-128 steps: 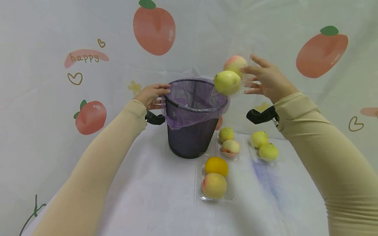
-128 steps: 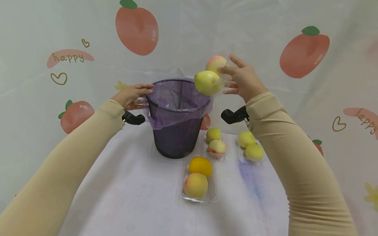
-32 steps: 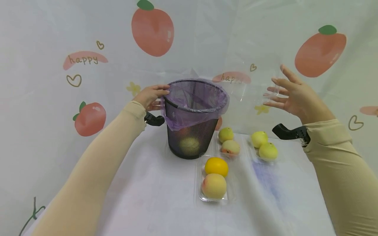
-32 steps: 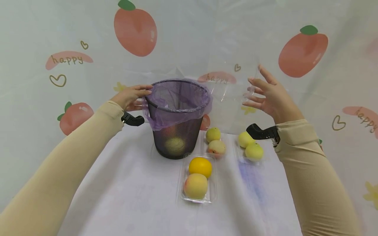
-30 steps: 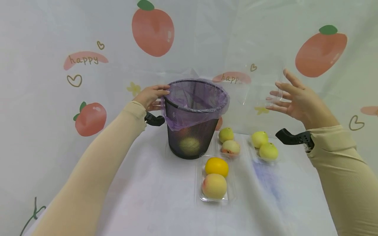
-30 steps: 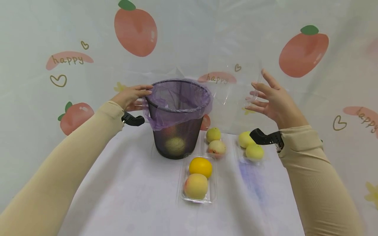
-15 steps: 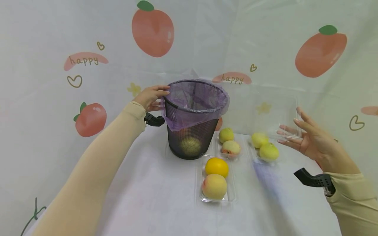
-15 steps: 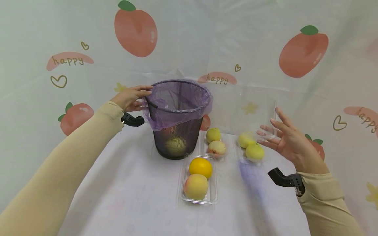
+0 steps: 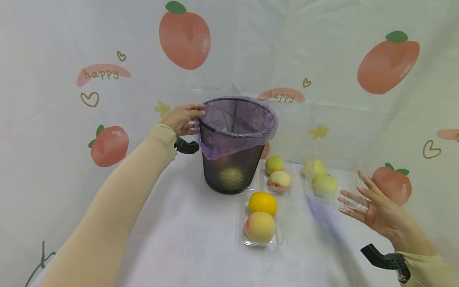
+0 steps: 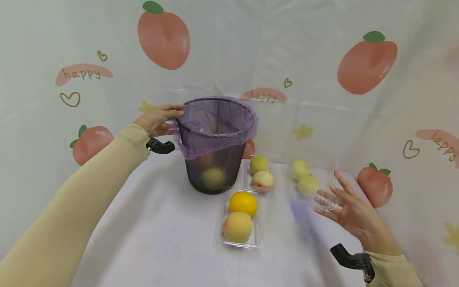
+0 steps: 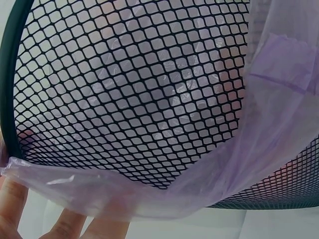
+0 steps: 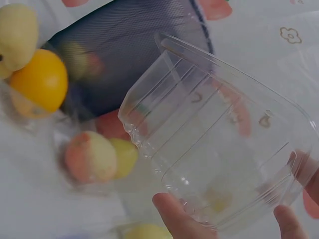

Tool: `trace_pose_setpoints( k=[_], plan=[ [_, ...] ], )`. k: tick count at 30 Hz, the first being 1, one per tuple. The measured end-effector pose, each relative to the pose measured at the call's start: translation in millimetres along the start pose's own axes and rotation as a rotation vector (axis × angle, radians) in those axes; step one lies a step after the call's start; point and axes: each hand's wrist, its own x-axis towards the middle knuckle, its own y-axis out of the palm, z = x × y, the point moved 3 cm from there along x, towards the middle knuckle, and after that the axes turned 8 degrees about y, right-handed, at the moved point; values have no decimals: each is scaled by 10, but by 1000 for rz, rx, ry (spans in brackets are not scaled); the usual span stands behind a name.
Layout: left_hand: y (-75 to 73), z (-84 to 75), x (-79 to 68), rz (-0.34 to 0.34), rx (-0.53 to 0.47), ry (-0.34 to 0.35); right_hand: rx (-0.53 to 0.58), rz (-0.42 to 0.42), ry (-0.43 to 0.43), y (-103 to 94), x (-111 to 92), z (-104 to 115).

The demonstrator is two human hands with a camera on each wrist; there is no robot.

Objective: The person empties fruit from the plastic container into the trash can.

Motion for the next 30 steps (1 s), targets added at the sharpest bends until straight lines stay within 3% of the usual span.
trace_pose_setpoints(
  k=[5,21,30],
  plan=[
    [-6,7,14,-1,-2,0,-11,81,67,-83,-79,-238],
    [-4,31,46,-2,-10,4,-241,-60,315,-366,-315,-712],
    [-7,24,31,-1,-5,7,-250,-27,357,-432,-343,-747]
  ],
)
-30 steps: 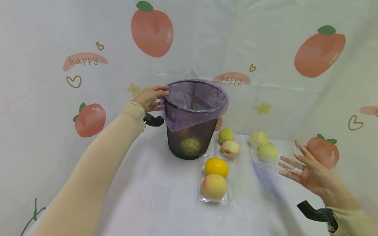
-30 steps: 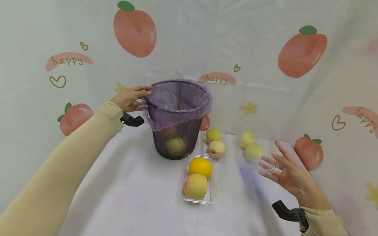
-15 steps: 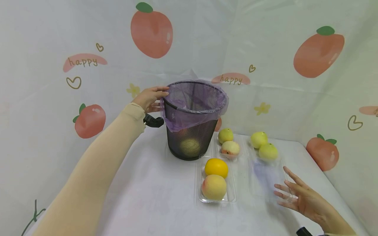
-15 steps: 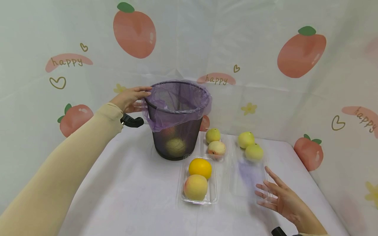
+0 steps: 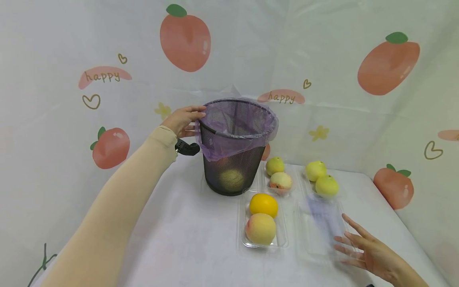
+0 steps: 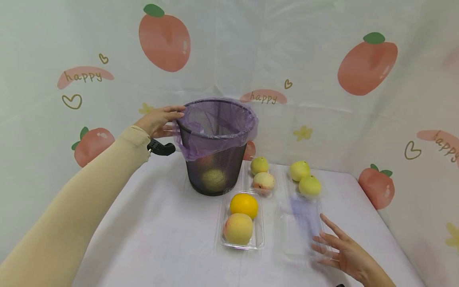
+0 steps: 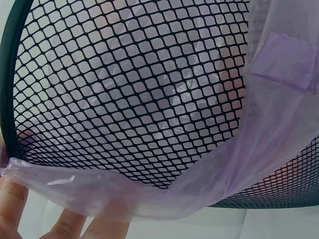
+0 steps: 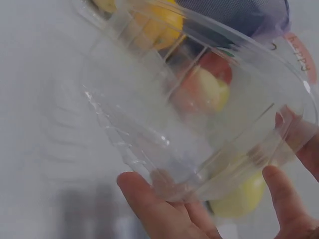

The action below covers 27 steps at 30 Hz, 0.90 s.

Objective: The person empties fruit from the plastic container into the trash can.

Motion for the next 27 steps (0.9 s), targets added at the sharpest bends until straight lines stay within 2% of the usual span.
trace_pose_setpoints(
  k=[8,14,21,27],
  plan=[
    [2,-17,-28,4,-3,0,3,79,57,-108,-54,10],
    [4,-8,-14,5,6,-2,23,78,118,-223,-99,-34],
    [-1,-8,-12,2,2,-3,4,92,114,-283,-78,-52],
    [-1,-5,-12,-2,-8,-6,-36,53,120,-298,-13,-54]
  ],
)
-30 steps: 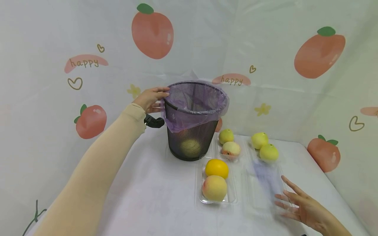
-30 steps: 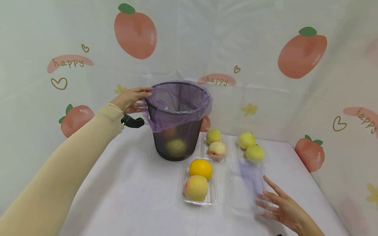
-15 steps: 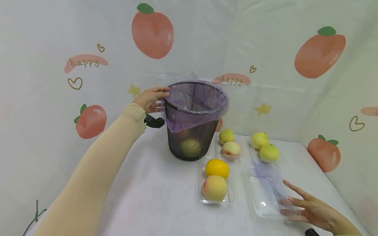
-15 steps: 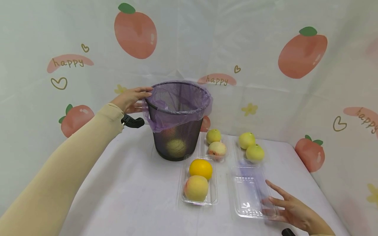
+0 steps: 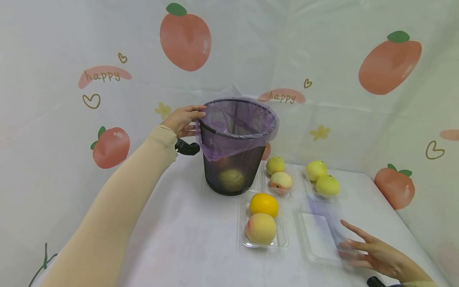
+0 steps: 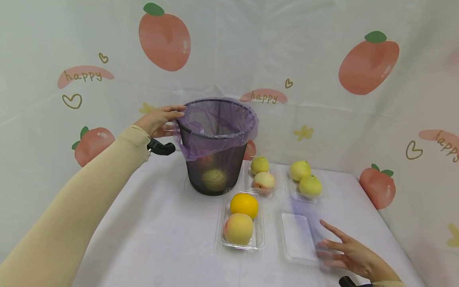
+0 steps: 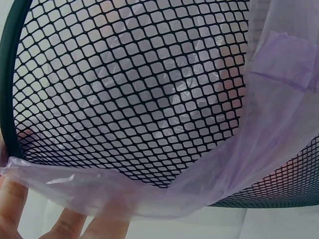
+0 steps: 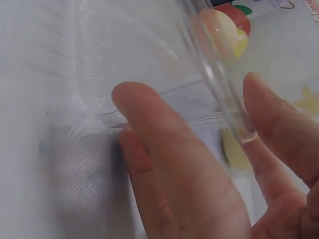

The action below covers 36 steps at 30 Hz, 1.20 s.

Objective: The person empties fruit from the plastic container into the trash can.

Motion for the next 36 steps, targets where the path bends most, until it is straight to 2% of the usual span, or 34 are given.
trace_pose_setpoints(
  k=[23,29,32,36],
  plan=[
    [-6,2,14,6,-3,2,-21,-71,22,33,122,22],
    [-7,3,14,7,-4,1,-97,-118,11,21,64,96],
    [-6,4,13,8,-4,0,-104,-101,-31,5,-7,208],
    [-10,2,13,9,-1,0,-48,-17,-188,37,-104,466]
  ],
)
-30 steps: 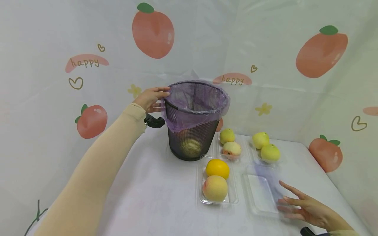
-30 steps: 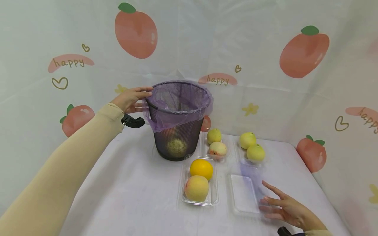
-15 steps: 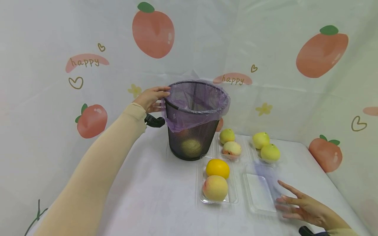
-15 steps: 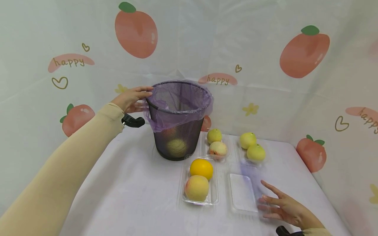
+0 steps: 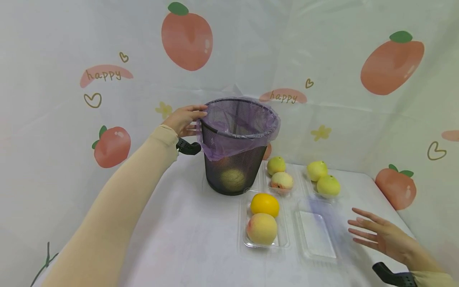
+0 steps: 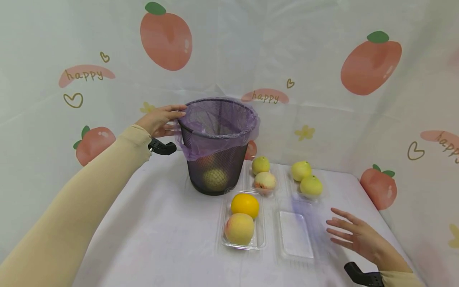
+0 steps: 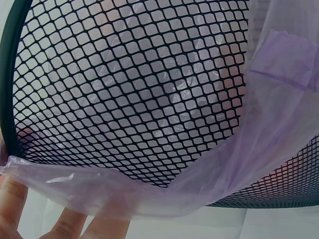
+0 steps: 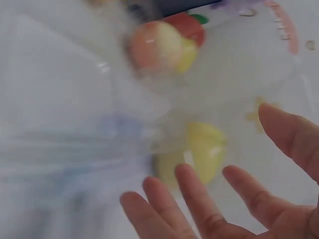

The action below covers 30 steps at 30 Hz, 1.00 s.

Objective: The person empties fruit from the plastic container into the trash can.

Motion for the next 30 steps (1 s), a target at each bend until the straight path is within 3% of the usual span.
trace_pose_setpoints(
  k=[5,10,13,20,30],
  plan=[
    [-3,1,0,-9,-4,1,91,104,-202,206,46,332],
    [6,-5,-9,-11,1,3,71,178,-250,527,260,463],
    [6,-5,-12,-7,1,3,-31,124,-215,688,438,437],
    [-3,-3,-12,-5,-1,1,-270,-167,4,923,835,250],
    [-3,7,4,6,-9,5,-298,-222,130,1073,1164,112]
  ],
)
